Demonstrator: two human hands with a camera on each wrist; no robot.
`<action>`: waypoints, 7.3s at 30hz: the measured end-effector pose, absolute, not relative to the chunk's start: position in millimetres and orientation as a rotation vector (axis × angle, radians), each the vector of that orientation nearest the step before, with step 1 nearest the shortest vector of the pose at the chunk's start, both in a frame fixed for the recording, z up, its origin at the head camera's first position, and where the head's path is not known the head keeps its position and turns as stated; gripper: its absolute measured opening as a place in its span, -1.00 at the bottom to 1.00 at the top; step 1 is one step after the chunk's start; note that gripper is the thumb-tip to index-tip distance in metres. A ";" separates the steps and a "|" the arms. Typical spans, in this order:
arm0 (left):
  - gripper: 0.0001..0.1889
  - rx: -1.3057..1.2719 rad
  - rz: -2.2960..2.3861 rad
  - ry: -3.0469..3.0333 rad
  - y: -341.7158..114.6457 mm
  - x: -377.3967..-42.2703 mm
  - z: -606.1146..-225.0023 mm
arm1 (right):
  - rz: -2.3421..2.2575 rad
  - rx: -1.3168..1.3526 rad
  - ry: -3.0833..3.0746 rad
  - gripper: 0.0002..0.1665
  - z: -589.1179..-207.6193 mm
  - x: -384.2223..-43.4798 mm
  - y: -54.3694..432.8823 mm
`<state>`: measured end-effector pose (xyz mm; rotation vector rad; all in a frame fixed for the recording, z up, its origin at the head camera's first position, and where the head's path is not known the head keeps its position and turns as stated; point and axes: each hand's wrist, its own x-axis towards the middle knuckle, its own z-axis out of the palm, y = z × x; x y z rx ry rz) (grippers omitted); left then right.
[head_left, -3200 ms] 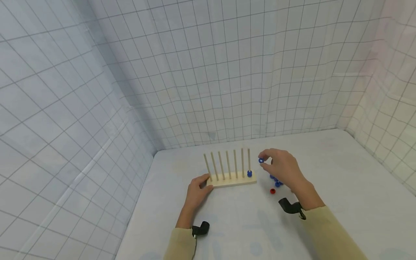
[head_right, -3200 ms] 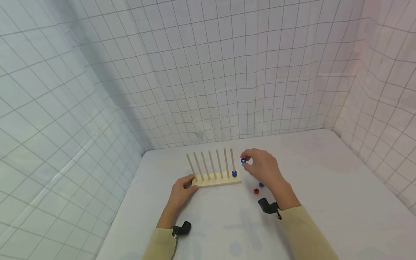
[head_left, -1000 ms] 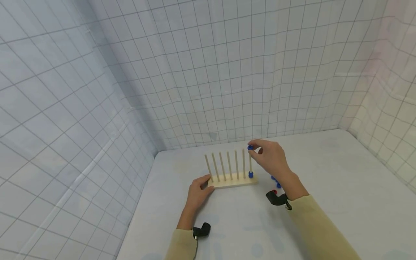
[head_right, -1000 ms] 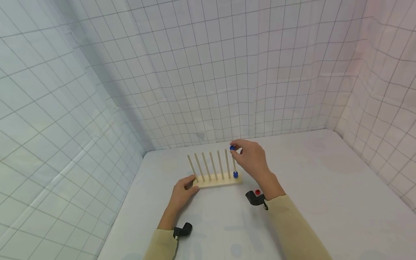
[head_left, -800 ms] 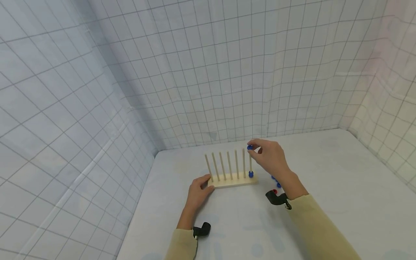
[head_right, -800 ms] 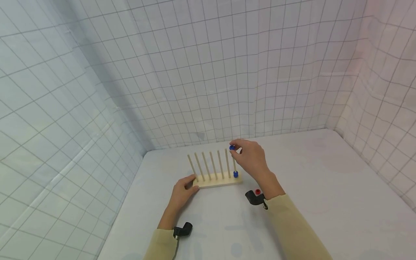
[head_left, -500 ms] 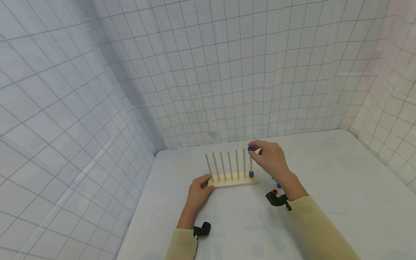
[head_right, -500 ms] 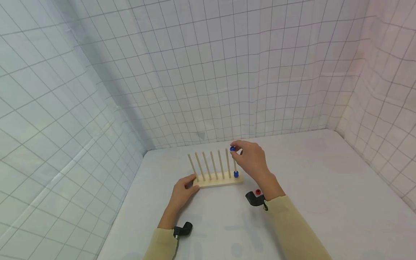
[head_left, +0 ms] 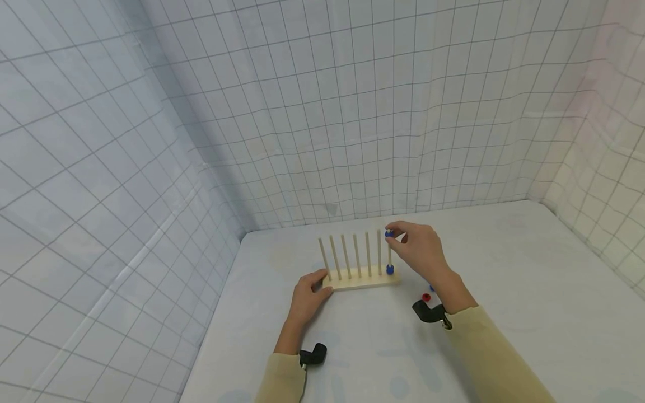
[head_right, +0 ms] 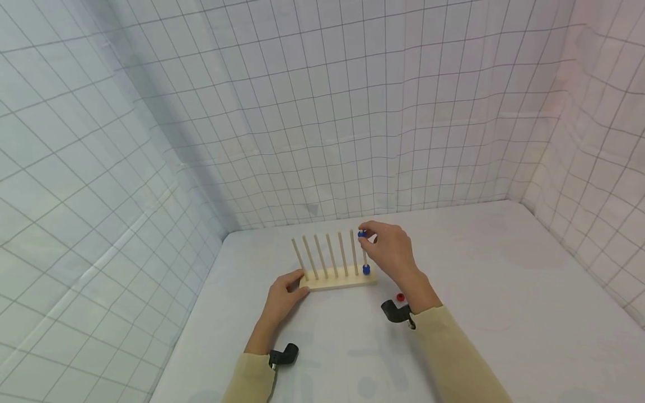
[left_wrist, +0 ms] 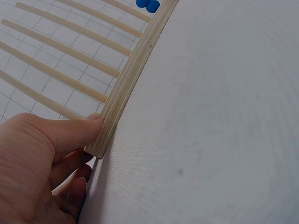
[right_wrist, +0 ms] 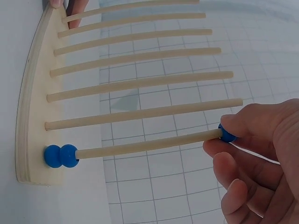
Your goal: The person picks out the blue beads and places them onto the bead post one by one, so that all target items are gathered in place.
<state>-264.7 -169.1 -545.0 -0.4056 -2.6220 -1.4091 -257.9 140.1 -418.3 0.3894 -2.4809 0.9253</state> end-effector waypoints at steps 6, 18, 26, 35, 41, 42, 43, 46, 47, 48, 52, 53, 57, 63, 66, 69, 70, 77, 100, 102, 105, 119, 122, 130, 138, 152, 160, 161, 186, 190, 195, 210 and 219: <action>-0.48 -0.400 -1.397 -2.629 -169.1 -265.2 -545.6 | 0.932 0.384 -2.484 -0.68 -421.0 -257.3 139.8; -0.47 -0.394 -1.410 -2.629 -169.8 -267.0 -547.6 | 0.940 0.356 -2.508 -0.68 -431.5 -257.2 139.6; -0.47 -0.393 -1.400 -2.631 -170.1 -268.3 -548.8 | 0.936 0.353 -2.510 -0.69 -439.5 -258.7 140.8; -0.48 -0.391 -1.402 -2.626 -170.2 -267.5 -549.0 | 0.935 0.346 -2.546 -0.69 -445.6 -258.1 140.0; -0.47 -0.376 -1.401 -2.628 -170.2 -267.9 -549.8 | 0.940 0.334 -2.563 -0.72 -448.4 -258.8 139.1; -0.47 -0.371 -1.400 -2.631 -170.1 -267.9 -550.1 | 0.942 0.336 -2.563 -0.73 -448.8 -258.9 139.2; -0.47 -0.368 -1.397 -2.633 -170.1 -267.9 -550.3 | 0.942 0.337 -2.563 -0.74 -449.2 -259.1 139.1; -0.47 -0.365 -1.398 -2.630 -169.9 -267.7 -550.2 | 0.944 0.343 -2.564 -0.75 -451.6 -259.7 139.6; -0.47 -0.361 -1.398 -2.631 -169.8 -267.6 -550.1 | 0.946 0.343 -2.564 -0.75 -452.6 -259.9 139.7; -0.47 -0.359 -1.398 -2.632 -169.8 -267.6 -549.9 | 0.948 0.345 -2.563 -0.75 -453.9 -260.2 140.0; -0.47 -0.362 -1.390 -2.630 -170.2 -266.9 -549.5 | 0.956 0.347 -2.565 -0.76 -457.7 -260.6 140.6; -0.47 -0.368 -1.381 -2.630 -170.4 -266.8 -549.6 | 0.959 0.349 -2.565 -0.76 -458.6 -260.7 140.7; -0.48 -0.380 -1.369 -2.625 -170.6 -267.2 -550.1 | 0.964 0.351 -2.573 -0.75 -461.6 -261.2 141.2; -0.48 -0.375 -1.371 -2.618 -170.2 -267.8 -550.7 | 0.970 0.343 -2.589 -0.73 -466.0 -261.7 141.3; -0.48 -0.379 -1.365 -2.616 -170.1 -267.5 -550.0 | 0.964 0.346 -2.592 -0.74 -467.9 -261.6 141.2; -0.48 -0.380 -1.368 -2.616 -170.0 -267.6 -549.7 | 0.963 0.351 -2.598 -0.74 -469.3 -261.0 141.3; -0.48 -0.380 -1.368 -2.618 -170.2 -267.9 -550.2 | 0.962 0.351 -2.601 -0.74 -470.0 -261.0 141.4; -0.47 -0.380 -1.366 -2.625 -171.3 -266.8 -550.6 | 0.949 0.332 -2.639 -0.74 -475.9 -262.5 140.3; -0.48 -0.411 -1.398 -2.602 -171.6 -265.0 -548.9 | 1.024 0.337 -2.678 -0.75 -494.8 -264.0 141.4; -0.48 -0.405 -1.404 -2.604 -171.4 -264.7 -549.3 | 1.020 0.332 -2.686 -0.74 -496.7 -264.4 141.3; -0.48 -0.396 -1.403 -2.610 -171.1 -264.0 -551.1 | 1.023 0.327 -2.692 -0.74 -498.9 -263.6 141.5; -0.48 -0.400 -1.377 -2.615 -169.1 -263.4 -551.8 | 0.995 0.302 -2.726 -0.74 -502.2 -261.8 143.0; -0.48 -0.404 -1.378 -2.613 -168.9 -262.6 -552.1 | 0.997 0.299 -2.739 -0.70 -500.7 -260.2 144.7; -0.49 -0.400 -1.362 -2.612 -170.3 -264.3 -549.9 | 0.923 0.355 -2.715 -0.66 -495.0 -257.2 152.5; -0.49 -0.404 -1.360 -2.613 -171.4 -264.8 -549.4 | 0.885 0.378 -2.711 -0.65 -487.8 -246.5 166.1; -0.50 -0.428 -1.358 -2.607 -170.9 -265.9 -548.4 | 0.858 0.331 -2.759 -0.65 -489.4 -226.3 200.8; -0.49 -0.415 -1.391 -2.609 -172.1 -265.4 -546.2 | 0.860 0.302 -2.781 -0.63 -501.0 -220.0 217.8; -0.49 -0.419 -1.388 -2.607 -172.3 -265.5 -546.2 | 0.853 0.302 -2.787 -0.63 -502.2 -219.4 219.0; -0.49 -0.407 -1.375 -2.612 -169.4 -265.5 -546.6 | 0.745 0.346 -2.917 -0.73 -515.3 -217.4 220.1; -0.49 -0.417 -1.380 -2.603 -169.5 -265.7 -545.4 | 0.697 0.377 -2.928 -0.78 -515.7 -218.3 219.9; -0.49 -0.438 -1.372 -2.590 -170.1 -266.0 -544.9 | 0.657 0.421 -2.924 -0.82 -515.2 -219.3 219.6; -0.48 -0.375 -1.369 -2.626 -170.0 -266.3 -547.5 | 0.693 0.380 -2.905 -0.82 -514.4 -214.7 218.4; -0.47 -0.387 -1.380 -2.617 -169.9 -267.8 -548.0 | 0.721 0.325 -2.921 -0.79 -509.9 -216.3 220.8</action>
